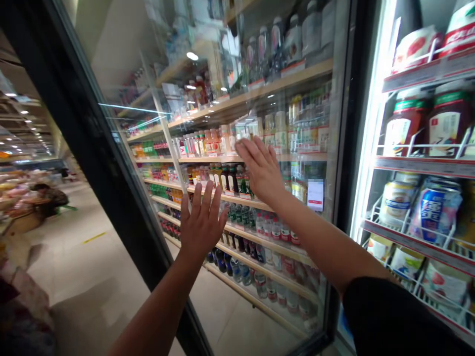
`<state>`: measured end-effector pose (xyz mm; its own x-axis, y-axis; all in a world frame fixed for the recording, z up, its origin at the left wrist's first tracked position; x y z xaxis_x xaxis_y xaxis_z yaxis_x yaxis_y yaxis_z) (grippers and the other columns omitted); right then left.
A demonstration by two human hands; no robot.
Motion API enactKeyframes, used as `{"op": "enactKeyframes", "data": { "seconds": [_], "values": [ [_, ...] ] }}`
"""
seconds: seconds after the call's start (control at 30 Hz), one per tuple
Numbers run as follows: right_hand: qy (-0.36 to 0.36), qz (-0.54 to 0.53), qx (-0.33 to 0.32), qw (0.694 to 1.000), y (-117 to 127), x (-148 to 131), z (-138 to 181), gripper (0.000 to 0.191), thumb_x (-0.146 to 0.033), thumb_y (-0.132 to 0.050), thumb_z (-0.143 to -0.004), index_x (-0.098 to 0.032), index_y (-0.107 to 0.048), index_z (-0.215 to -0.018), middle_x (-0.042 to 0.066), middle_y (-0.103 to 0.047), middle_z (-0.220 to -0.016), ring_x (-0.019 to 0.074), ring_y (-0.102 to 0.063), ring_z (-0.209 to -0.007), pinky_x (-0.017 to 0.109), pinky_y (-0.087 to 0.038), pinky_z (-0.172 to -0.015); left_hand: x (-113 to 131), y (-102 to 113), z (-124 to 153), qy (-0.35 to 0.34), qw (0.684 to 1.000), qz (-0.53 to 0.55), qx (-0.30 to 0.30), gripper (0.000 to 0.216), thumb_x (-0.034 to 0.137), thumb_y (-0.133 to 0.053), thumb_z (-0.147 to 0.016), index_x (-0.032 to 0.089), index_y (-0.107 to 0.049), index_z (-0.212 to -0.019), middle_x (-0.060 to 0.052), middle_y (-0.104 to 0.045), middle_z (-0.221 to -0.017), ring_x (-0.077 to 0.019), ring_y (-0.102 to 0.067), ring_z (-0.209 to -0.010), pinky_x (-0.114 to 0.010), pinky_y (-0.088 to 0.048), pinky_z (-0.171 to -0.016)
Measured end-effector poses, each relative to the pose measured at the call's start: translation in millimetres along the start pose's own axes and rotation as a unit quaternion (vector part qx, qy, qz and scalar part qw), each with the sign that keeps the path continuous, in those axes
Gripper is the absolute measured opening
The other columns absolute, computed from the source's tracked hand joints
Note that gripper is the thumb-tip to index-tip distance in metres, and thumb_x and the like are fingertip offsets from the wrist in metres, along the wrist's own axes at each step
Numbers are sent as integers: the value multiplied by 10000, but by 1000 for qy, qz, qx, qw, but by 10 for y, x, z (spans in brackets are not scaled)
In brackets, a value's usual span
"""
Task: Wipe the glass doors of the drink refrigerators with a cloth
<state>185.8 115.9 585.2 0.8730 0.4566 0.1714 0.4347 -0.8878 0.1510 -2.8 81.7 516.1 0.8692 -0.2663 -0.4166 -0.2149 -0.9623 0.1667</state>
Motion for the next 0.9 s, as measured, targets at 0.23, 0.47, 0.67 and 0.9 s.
{"op": "enactKeyframes", "data": {
  "seconds": [0.23, 0.47, 0.67, 0.9],
  "values": [
    [-8, -16, 2, 1000, -58, -28, 249, 728, -162, -300, -1067, -416, -31, -1694, -22, -383, -1704, 252, -238, -1625, 550, -284, -1318, -4, -8, 1, 3, 1000, 12, -3, 827, 331, -616, -1033, 177, -147, -1696, -123, -343, -1672, -267, -133, -1618, -489, -35, -1354],
    [-45, -17, 13, 999, -34, 180, 14, 679, -170, -296, -1058, -378, -173, -1692, -18, -357, -1716, 262, -227, -1628, 570, -269, -1323, -14, -29, 14, -3, 1000, -7, -4, 804, 345, -613, -1034, 140, -191, -1687, -134, -336, -1671, -269, -92, -1619, -481, -11, -1353],
    [-19, -22, -29, 999, -132, -115, 356, 723, -145, -315, -1051, -418, -118, -1691, -22, -439, -1672, 249, -266, -1617, 568, -307, -1307, -22, -31, 9, 2, 1000, 13, -8, 789, 323, -597, -1036, 161, -186, -1690, -137, -332, -1673, -275, -125, -1614, -510, -25, -1353],
    [-69, -22, 6, 997, -74, 112, -40, 637, -221, -284, -1077, -368, -197, -1690, -12, -356, -1717, 258, -196, -1638, 575, -259, -1326, -38, -44, 9, 12, 998, 62, -21, 804, 295, -582, -1039, 191, -131, -1696, -128, -301, -1683, -280, -126, -1611, -533, -32, -1350]
  ]
}}
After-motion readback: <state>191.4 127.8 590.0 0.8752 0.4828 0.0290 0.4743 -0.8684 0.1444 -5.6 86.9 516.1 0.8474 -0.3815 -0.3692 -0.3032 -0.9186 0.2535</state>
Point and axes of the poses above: each hand's wrist, its own z-axis away from the middle knuckle, its own y-axis out of the back of the hand, x = y × z, the point moved 5 cm from there along -z, towards the middle knuckle
